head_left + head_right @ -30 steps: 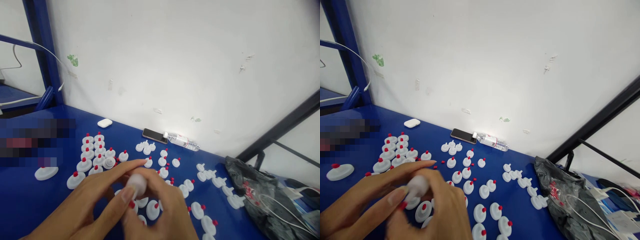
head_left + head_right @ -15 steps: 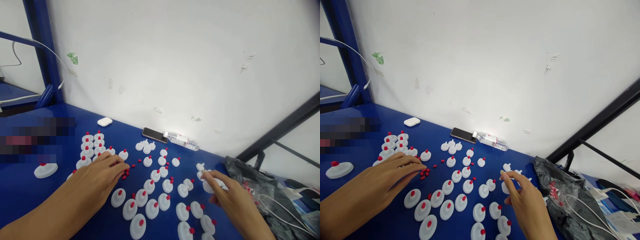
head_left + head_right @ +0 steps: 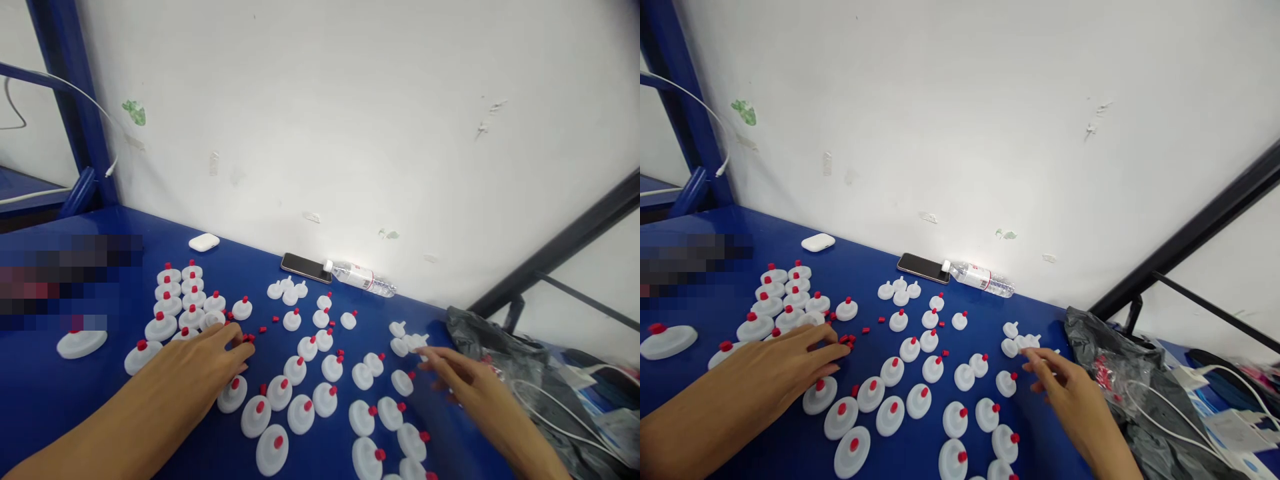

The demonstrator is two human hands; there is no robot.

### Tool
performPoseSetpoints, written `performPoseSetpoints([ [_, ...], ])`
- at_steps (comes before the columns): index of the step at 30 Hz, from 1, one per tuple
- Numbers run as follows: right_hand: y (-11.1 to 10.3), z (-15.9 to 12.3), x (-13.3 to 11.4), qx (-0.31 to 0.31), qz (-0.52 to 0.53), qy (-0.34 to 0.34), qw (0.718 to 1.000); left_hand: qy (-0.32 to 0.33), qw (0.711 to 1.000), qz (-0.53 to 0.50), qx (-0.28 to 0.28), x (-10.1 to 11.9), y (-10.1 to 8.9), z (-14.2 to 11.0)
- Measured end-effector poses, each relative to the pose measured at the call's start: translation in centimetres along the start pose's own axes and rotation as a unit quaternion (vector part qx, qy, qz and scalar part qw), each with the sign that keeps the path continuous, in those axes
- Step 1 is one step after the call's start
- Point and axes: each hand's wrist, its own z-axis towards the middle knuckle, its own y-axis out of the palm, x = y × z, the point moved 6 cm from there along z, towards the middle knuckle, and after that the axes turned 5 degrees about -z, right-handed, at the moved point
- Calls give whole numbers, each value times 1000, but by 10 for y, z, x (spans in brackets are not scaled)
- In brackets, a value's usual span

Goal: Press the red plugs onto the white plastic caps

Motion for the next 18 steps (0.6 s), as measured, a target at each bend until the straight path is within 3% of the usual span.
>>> performPoseSetpoints([
  [4,-25,11,31,102,-44,65,992,-11,999,8,-29,6,1,0],
  [12,-24,21,86,95,-46,78,991,-34,999,30,-23,13,-6,0],
  [18,-10,12,98,107,-41,31,993,-40,998,53,-12,8,5,4],
])
